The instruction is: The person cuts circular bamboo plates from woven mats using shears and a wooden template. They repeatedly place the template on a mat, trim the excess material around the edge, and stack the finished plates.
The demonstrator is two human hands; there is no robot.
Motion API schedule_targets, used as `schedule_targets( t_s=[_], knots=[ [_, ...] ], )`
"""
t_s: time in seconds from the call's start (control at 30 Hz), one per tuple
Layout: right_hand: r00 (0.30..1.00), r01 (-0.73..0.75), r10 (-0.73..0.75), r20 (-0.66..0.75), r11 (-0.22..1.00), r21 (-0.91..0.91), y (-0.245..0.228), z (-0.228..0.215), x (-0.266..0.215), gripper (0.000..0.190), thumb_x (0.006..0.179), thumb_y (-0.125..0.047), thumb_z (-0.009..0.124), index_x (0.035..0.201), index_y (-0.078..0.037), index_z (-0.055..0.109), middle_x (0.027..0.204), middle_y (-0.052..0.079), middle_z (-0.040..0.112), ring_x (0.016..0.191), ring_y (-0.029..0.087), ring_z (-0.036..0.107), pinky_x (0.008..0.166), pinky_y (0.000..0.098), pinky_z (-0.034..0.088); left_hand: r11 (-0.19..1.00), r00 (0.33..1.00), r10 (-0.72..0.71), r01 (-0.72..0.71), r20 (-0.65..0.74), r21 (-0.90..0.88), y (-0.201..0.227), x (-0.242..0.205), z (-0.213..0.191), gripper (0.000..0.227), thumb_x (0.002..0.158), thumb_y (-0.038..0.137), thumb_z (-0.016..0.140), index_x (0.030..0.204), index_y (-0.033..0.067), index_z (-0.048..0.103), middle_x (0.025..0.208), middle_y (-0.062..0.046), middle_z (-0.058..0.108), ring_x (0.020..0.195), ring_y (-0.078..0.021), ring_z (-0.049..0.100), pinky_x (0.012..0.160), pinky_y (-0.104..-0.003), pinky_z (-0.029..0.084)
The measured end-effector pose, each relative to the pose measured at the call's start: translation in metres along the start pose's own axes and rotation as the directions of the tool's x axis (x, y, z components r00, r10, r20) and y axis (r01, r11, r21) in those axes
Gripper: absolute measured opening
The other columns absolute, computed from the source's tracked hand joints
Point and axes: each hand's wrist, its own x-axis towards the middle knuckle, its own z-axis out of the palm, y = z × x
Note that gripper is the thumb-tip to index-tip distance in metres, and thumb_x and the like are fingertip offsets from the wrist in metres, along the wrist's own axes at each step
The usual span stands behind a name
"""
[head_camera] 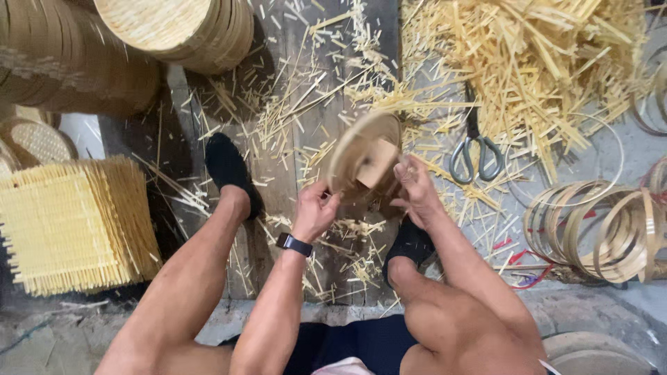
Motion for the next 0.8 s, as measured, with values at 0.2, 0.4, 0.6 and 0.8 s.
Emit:
schedule_targets(
  t_s=[0.2,0.4,0.6,0.8],
  knots=[
    [0.985,0.055,-0.112,0.134,0.928,0.369,-0.018,0.03,-0.011,0.063,0.086,-0.029,0.078,0.139,-0.013,0.048,0.121,0.008,0.061,0.113,0.026,0.063,0.093,0.0453,0.056,0.794,0.813,0.577,-0.537,-0.075,0.286,0.076,0.012,-0.001,0.037,0.092,0.039,0.072,0.106,0.0045,0.071,0.094,-0.017,0.074,0.088,-0.0363,0.069,0.08,-0.045,0.054],
    [0.985,-0.086,0.002,0.175,0.879,0.469,-0.011,0.027,0.002,0.053,0.085,-0.031,0.076,0.132,-0.015,0.056,0.119,0.004,0.065,0.113,0.023,0.064,0.095,0.0467,0.055,0.82,0.794,0.566,-0.517,-0.221,0.244,0.081,0.048,0.029,0.038,0.107,0.037,0.054,0.108,0.0043,0.075,0.088,-0.017,0.072,0.082,-0.0378,0.067,0.073,-0.047,0.052],
    [0.976,-0.126,0.017,0.218,0.86,0.495,-0.008,0.028,0.015,0.054,0.085,-0.038,0.075,0.13,-0.013,0.058,0.12,0.004,0.067,0.114,0.023,0.064,0.099,0.0451,0.054,0.766,0.773,0.613,-0.53,-0.165,0.363,0.075,0.084,0.023,0.033,0.103,0.034,0.06,0.088,0.0083,0.074,0.075,-0.014,0.068,0.072,-0.0358,0.065,0.067,-0.045,0.051],
    [0.98,-0.116,0.016,0.198,0.856,0.504,0.006,0.028,0.022,0.052,0.085,-0.039,0.074,0.127,-0.014,0.059,0.117,0.002,0.065,0.112,0.02,0.062,0.096,0.0433,0.053,0.779,0.775,0.617,-0.579,-0.133,0.24,0.084,0.092,0.016,0.033,0.1,0.036,0.064,0.084,0.0086,0.075,0.073,-0.012,0.068,0.07,-0.0329,0.067,0.065,-0.043,0.051]
  ],
)
